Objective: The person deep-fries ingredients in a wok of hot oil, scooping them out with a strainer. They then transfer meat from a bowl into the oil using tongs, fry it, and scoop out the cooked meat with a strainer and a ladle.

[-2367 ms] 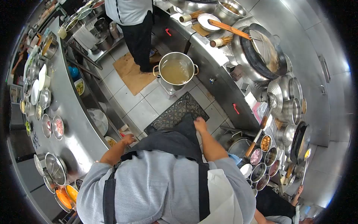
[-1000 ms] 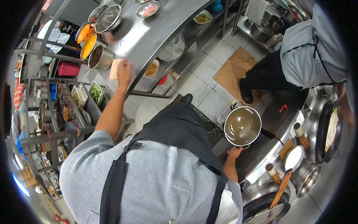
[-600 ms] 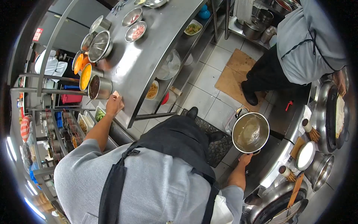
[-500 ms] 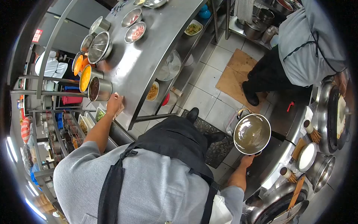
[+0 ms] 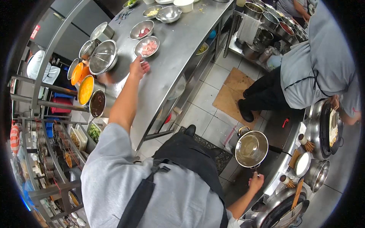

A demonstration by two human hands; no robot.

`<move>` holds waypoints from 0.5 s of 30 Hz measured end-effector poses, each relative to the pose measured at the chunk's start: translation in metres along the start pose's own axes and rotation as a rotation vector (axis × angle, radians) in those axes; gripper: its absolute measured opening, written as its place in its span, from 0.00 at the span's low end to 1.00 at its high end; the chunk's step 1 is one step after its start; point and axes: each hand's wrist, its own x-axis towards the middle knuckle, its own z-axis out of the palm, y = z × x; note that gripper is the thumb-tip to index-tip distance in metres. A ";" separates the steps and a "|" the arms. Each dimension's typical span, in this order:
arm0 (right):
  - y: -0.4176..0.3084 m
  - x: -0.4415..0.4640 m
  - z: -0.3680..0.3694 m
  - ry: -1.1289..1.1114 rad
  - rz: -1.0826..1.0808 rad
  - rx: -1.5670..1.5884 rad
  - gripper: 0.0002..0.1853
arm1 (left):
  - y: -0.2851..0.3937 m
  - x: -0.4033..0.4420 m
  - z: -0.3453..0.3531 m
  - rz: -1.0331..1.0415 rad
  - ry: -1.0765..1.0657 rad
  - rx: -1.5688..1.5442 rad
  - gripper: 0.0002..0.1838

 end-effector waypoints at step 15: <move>-0.170 -0.259 0.068 0.019 -0.479 0.559 0.09 | -0.103 -0.173 0.115 -0.043 -0.552 -0.069 0.10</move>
